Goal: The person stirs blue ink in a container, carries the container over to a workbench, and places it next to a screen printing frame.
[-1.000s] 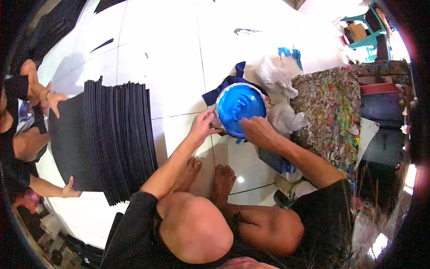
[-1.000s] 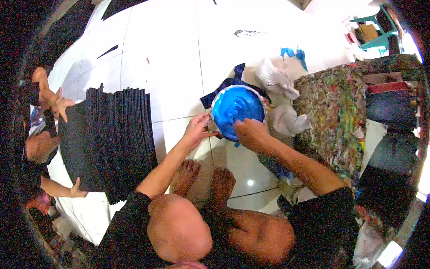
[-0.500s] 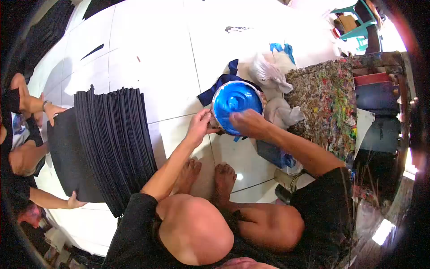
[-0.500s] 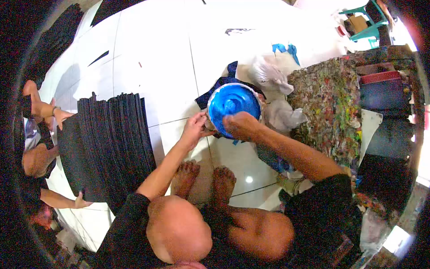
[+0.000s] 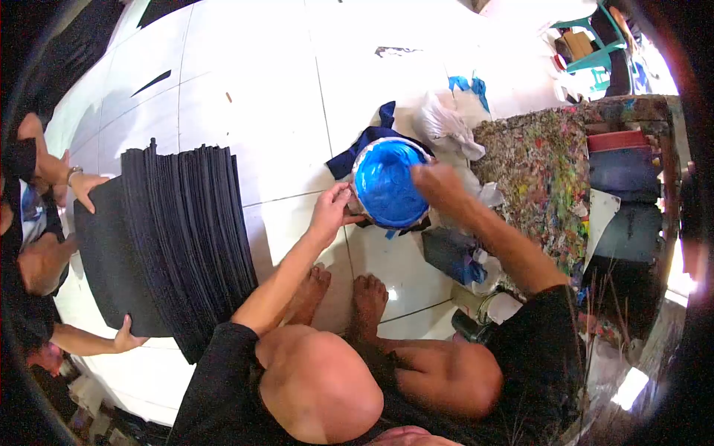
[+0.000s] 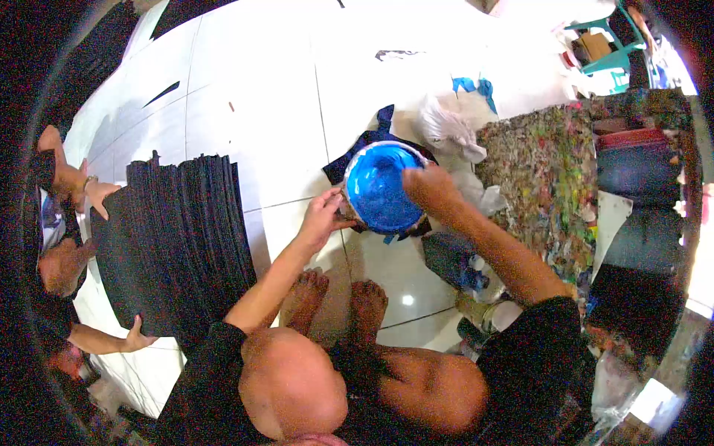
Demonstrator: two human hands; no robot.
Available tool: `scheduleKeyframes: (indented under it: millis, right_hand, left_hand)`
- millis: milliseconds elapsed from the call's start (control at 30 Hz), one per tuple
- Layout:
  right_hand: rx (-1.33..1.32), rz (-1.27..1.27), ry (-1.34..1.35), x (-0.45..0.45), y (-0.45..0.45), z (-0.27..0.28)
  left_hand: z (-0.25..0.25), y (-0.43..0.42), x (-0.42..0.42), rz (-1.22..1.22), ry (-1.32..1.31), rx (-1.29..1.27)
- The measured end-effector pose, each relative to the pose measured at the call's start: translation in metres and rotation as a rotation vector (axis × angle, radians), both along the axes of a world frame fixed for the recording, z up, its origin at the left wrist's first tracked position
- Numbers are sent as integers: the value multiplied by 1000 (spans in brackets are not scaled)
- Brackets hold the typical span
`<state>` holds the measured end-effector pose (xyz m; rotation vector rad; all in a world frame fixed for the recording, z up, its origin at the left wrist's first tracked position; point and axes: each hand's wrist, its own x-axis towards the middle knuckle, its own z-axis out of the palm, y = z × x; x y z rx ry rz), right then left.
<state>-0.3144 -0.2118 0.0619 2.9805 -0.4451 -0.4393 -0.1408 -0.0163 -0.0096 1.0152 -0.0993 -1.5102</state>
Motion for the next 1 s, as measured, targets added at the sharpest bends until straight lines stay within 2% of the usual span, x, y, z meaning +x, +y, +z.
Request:
scheduleKeyframes:
  millis: [100, 200, 267, 333, 400, 500, 600, 833, 1000]
  right_hand:
    - [87, 125, -11, 7, 22, 2]
    - [186, 207, 3, 9, 34, 21]
    - [-99, 492, -434, 34, 4, 69]
    - [-163, 427, -417, 18, -34, 57]
    - [-200, 309, -346, -5, -58, 48]
    - [8, 70, -123, -53, -21, 56]
    - [134, -12, -29, -60, 15, 63]
    - [31, 6, -54, -27, -26, 63]
    - [251, -236, -67, -62, 23, 44]
  left_hand:
    - [4, 2, 2, -26, -68, 79]
    - [-5, 1, 3, -42, -67, 48]
    - [-6, 1, -1, -47, -81, 45]
    - [9, -1, 2, -2, -34, 36]
    - [-9, -1, 2, 11, -34, 10]
    - [-14, 2, 2, -45, -22, 14]
    - [-12, 0, 2, -45, -64, 52]
    - [-14, 2, 4, -35, -15, 7]
    - [-10, 1, 3, -15, 22, 7]
